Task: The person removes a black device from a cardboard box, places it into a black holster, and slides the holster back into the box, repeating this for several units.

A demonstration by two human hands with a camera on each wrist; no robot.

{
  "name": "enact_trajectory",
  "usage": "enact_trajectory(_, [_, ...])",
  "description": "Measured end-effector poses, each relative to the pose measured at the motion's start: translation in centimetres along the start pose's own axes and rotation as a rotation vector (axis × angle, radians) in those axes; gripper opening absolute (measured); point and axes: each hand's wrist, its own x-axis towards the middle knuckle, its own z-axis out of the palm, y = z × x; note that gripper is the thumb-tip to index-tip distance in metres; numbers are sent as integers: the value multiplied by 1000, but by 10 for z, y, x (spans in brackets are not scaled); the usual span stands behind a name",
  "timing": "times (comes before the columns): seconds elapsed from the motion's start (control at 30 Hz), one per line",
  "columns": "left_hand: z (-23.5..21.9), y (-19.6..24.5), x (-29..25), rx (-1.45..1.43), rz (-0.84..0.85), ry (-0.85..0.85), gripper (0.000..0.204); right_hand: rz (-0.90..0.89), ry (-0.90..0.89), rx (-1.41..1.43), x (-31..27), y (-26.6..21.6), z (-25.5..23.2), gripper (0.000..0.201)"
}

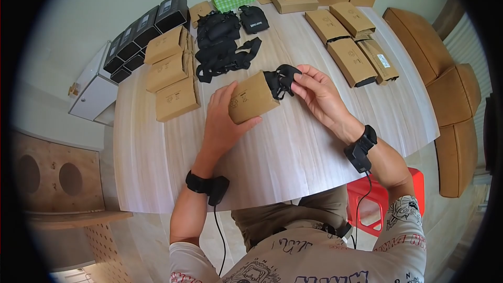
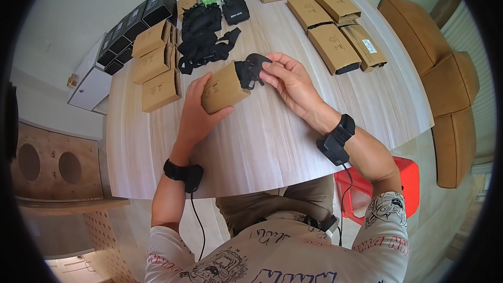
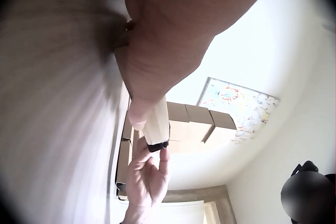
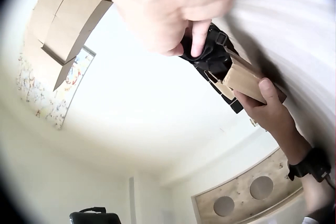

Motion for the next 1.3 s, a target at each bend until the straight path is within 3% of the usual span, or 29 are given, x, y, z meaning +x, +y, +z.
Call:
enact_trajectory(0.17, [2,3,0,-36,-8,-6,95,42,-92,32,-4,20,-4,17])
enact_trajectory(0.23, [1,5,0,-66,-46,0,96,-77,-99,-310,-2,21,-1,18])
enact_trajectory(0.27, [2,5,0,-66,-46,1,96,-77,-100,-311,-4,21,2,18])
enact_trajectory(0.33, [3,5,0,-74,-36,26,97,-333,-12,-810,-9,18,9,16])
enact_trajectory(0.47, [-1,9,1,-51,-25,44,98,-359,81,-745,-10,8,21,15])
enact_trajectory(0.53, [1,8,1,-14,51,39,99,-158,-24,-834,-11,13,12,14])
enact_trajectory(0.63, [1,7,0,54,114,8,100,-279,-164,-1086,-11,20,9,14])
enact_trajectory(0.67, [1,6,0,57,112,7,100,-173,-121,-944,-11,19,9,15])
enact_trajectory(0.8, [3,1,-1,49,17,43,98,-128,-83,-748,-6,2,9,20])
enact_trajectory(0.93, [3,1,-1,70,-12,50,97,-202,-175,-866,-12,-4,19,19])
enact_trajectory(1.0, [2,1,-1,67,-9,45,97,-350,-195,-1183,-16,-7,25,17])
enact_trajectory(1.1, [1,2,0,45,6,14,97,-221,-93,-1003,-10,6,12,16])
enact_trajectory(1.3, [3,4,0,40,78,-59,96,-124,-108,-998,-6,19,0,10])
